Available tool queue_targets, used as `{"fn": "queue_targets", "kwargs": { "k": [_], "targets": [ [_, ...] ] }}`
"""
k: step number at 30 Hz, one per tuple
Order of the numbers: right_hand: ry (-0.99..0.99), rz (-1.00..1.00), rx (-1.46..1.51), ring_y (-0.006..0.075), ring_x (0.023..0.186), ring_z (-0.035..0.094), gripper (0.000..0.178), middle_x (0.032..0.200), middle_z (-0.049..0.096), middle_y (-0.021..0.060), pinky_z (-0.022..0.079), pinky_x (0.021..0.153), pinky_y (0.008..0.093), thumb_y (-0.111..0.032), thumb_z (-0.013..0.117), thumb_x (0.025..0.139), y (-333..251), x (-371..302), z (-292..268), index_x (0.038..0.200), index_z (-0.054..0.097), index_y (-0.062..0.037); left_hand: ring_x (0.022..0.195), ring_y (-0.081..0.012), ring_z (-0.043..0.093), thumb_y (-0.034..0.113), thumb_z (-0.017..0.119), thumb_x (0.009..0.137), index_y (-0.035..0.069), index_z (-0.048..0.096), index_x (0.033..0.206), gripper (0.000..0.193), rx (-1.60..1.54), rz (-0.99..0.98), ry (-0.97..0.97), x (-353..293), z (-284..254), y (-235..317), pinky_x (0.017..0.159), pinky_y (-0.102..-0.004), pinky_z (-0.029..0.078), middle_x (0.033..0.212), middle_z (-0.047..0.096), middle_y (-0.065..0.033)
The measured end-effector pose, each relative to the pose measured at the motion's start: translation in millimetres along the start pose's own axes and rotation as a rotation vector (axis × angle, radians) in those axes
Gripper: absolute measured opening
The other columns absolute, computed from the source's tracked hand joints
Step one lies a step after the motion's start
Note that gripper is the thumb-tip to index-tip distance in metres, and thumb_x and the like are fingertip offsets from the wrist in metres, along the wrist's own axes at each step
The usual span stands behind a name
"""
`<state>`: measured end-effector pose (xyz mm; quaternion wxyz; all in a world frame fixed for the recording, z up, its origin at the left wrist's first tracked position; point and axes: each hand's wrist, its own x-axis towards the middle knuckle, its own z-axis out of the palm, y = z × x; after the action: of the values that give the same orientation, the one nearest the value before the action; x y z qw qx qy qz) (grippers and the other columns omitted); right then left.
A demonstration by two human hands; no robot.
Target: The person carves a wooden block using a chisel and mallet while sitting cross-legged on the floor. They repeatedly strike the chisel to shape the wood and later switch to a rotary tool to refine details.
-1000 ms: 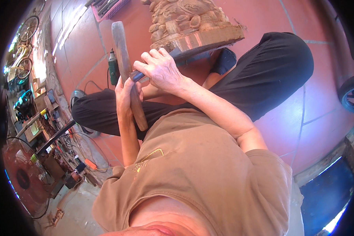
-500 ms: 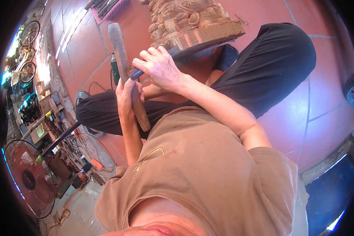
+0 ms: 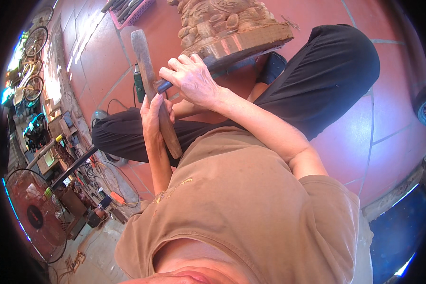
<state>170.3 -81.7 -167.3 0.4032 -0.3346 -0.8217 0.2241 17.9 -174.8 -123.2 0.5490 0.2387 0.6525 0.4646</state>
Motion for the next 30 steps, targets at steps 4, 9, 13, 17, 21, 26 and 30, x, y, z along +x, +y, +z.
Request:
{"fn": "queue_targets", "kwargs": {
  "k": [4, 9, 13, 17, 21, 26, 30],
  "targets": [
    [-0.001, 0.008, 0.004, 0.0238, 0.091, 0.058, 0.033, 0.092, 0.058, 0.0035, 0.043, 0.077, 0.0369, -0.001, 0.068, 0.070, -1, 0, -1, 0.100, 0.065, -0.0128, 0.044, -0.0142, 0.055, 0.026, 0.068, 0.096, 0.002, 0.052, 0.111, 0.032, -0.034, 0.003, 0.015, -2, 5, 4, 0.039, -0.0238, 0.044, 0.064, 0.056, -0.0063],
    [0.006, 0.017, 0.026, 0.0250, 0.091, 0.059, 0.032, 0.092, 0.058, 0.0042, 0.044, 0.077, 0.0384, -0.001, 0.068, 0.070, -1, 2, -3, 0.100, 0.064, -0.0121, 0.045, -0.0143, 0.055, 0.025, 0.068, 0.096, 0.001, 0.053, 0.113, 0.033, -0.045, -0.009, 0.005, -2, 4, 2, 0.039, -0.0241, 0.044, 0.064, 0.056, -0.0059],
    [0.001, 0.042, 0.047, 0.0263, 0.092, 0.059, 0.031, 0.093, 0.059, 0.0054, 0.045, 0.078, 0.0398, -0.001, 0.068, 0.071, -1, 5, -4, 0.099, 0.063, -0.0114, 0.045, -0.0146, 0.055, 0.025, 0.066, 0.097, 0.002, 0.054, 0.115, 0.032, -0.043, -0.025, -0.012, -3, 5, 1, 0.040, -0.0241, 0.044, 0.064, 0.056, -0.0062],
    [0.004, 0.047, 0.037, 0.0271, 0.092, 0.059, 0.030, 0.093, 0.059, 0.0061, 0.045, 0.078, 0.0397, -0.002, 0.069, 0.071, 0, 5, -4, 0.099, 0.063, -0.0111, 0.045, -0.0148, 0.054, 0.026, 0.063, 0.099, 0.003, 0.056, 0.118, 0.032, -0.020, -0.028, -0.004, -4, 7, -2, 0.040, -0.0237, 0.043, 0.066, 0.056, -0.0072],
    [0.011, 0.064, 0.047, 0.0270, 0.091, 0.059, 0.030, 0.092, 0.059, 0.0056, 0.045, 0.077, 0.0393, -0.003, 0.070, 0.072, 3, 5, -5, 0.100, 0.063, -0.0109, 0.045, -0.0150, 0.055, 0.026, 0.063, 0.099, 0.002, 0.056, 0.120, 0.033, -0.021, -0.018, -0.002, -4, 6, -4, 0.041, -0.0239, 0.043, 0.066, 0.056, -0.0074],
    [0.022, 0.067, 0.049, 0.0263, 0.091, 0.059, 0.028, 0.091, 0.059, 0.0049, 0.045, 0.076, 0.0391, -0.006, 0.071, 0.073, 3, 6, -4, 0.100, 0.063, -0.0110, 0.045, -0.0150, 0.055, 0.026, 0.062, 0.099, 0.001, 0.055, 0.121, 0.034, -0.023, -0.028, 0.000, -5, 5, -5, 0.041, -0.0240, 0.044, 0.066, 0.056, -0.0078],
    [0.037, 0.066, 0.054, 0.0263, 0.089, 0.060, 0.028, 0.090, 0.059, 0.0047, 0.045, 0.076, 0.0391, -0.008, 0.072, 0.073, 2, 6, -2, 0.099, 0.063, -0.0112, 0.046, -0.0151, 0.055, 0.026, 0.062, 0.099, 0.001, 0.055, 0.122, 0.034, -0.023, -0.031, 0.003, -6, 5, -5, 0.041, -0.0240, 0.044, 0.066, 0.056, -0.0078]
  ]
}}
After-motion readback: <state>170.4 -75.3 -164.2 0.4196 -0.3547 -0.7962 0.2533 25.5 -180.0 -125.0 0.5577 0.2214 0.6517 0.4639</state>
